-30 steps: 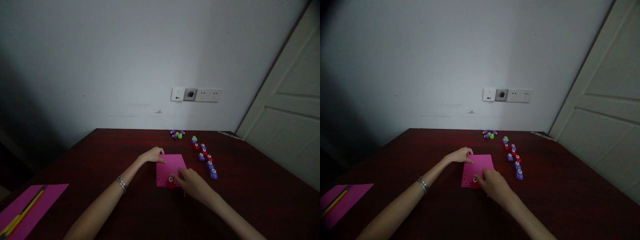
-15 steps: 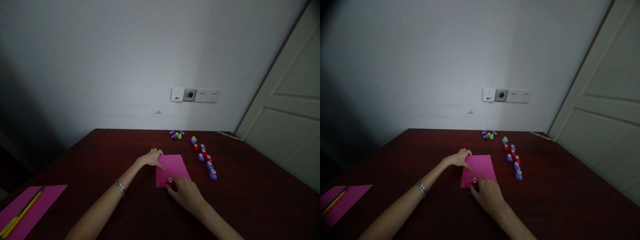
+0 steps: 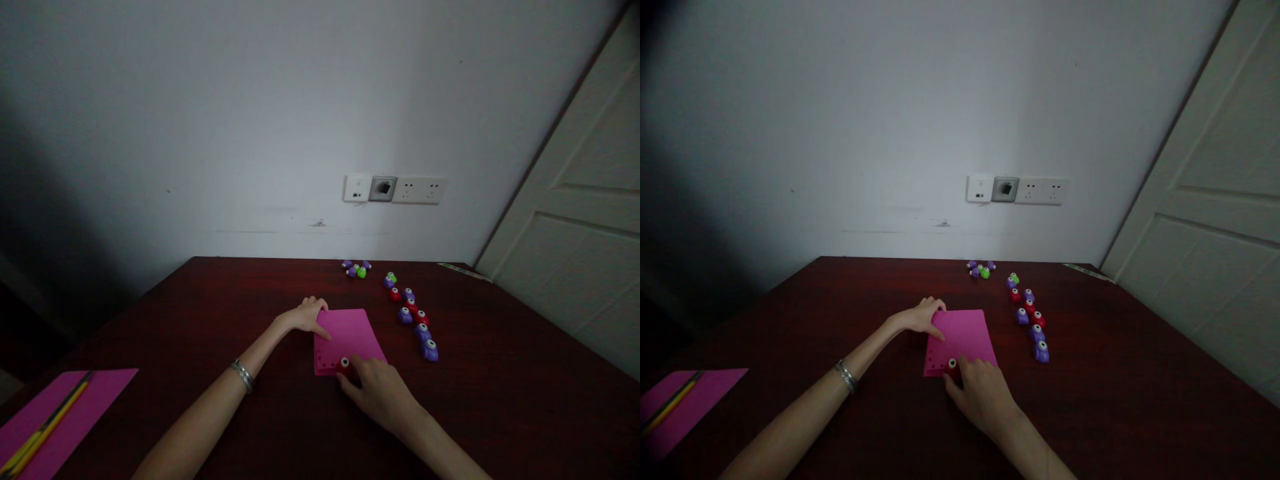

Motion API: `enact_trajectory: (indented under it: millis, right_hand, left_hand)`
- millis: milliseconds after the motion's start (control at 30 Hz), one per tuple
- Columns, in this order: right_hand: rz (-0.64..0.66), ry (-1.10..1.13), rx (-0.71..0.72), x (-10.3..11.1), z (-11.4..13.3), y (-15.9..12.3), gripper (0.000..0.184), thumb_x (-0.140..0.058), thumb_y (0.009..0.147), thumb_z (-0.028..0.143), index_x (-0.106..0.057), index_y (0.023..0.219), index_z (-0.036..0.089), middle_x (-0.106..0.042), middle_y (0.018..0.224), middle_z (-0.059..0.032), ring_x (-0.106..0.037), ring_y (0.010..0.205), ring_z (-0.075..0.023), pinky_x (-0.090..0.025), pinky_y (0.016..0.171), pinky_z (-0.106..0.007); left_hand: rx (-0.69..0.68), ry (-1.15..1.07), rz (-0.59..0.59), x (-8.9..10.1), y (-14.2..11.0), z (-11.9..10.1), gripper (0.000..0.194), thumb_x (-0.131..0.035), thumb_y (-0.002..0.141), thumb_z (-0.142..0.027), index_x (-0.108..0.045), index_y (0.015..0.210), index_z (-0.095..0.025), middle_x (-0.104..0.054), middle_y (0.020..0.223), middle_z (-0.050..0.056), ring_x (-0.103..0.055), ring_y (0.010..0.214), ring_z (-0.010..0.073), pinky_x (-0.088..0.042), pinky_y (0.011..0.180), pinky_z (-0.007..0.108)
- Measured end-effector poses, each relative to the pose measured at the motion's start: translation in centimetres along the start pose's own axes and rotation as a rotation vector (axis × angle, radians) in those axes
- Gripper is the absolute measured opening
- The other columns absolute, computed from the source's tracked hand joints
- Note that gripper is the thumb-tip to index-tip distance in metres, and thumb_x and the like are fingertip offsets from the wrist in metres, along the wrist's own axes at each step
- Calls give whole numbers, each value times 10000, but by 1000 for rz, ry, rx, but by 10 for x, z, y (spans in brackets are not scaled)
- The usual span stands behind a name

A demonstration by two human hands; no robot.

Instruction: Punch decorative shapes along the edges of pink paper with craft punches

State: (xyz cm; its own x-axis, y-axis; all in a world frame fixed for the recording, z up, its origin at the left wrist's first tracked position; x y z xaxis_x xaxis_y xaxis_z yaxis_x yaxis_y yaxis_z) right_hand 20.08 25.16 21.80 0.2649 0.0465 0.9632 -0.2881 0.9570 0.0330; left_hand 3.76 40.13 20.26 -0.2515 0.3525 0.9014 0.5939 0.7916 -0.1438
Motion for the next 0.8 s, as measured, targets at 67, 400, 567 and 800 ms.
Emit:
enact_trajectory:
  millis: [67,400,567,800]
  right_hand:
    - [11,-11,-8,-1,0,1,286,-407,827,401,-597,811,188,-667,750,-69,-621,680,-210,-329,527,-258]
    - [-66,40,-35,3,-4,2,251,-383,850,382,-565,868,210,-668,742,-52,-633,684,-212,-324,528,-256]
    - [-102,19,-54,1,-6,3,275,-356,863,408,-544,871,208,-667,707,-51,-639,650,-217,-297,496,-255]
    - [-165,-43,-35,2,-5,3,254,-371,865,392,-534,834,199,-667,662,-45,-646,603,-204,-269,457,-246]
  left_hand:
    - [-24,-12,-12,2,-1,-2,711,-706,479,-567,-474,1051,-214,-446,1009,57,-413,981,242,-376,779,315]
    - [214,-342,-244,23,-2,10,319,-438,817,-413,-547,754,-120,-582,660,38,-545,551,115,-412,490,215]
    - [351,-702,39,18,-14,6,413,-424,827,-456,-432,1035,-100,-607,589,47,-562,448,127,-398,385,196]
    - [353,-1022,-97,2,-12,-3,735,-630,706,-249,-191,1271,-82,-616,633,36,-605,512,156,-480,459,246]
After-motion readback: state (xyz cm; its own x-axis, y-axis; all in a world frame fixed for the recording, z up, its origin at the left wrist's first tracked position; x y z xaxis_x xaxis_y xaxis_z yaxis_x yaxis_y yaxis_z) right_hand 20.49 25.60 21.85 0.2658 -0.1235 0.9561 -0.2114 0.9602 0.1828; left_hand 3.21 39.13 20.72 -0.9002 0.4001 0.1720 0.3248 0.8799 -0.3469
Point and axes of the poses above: each hand's wrist, its own y-axis towards the middle knuckle, its own x-axis out of the back of the hand, z = x × y, the point moved 2 cm from there along y, towards the middle knuckle
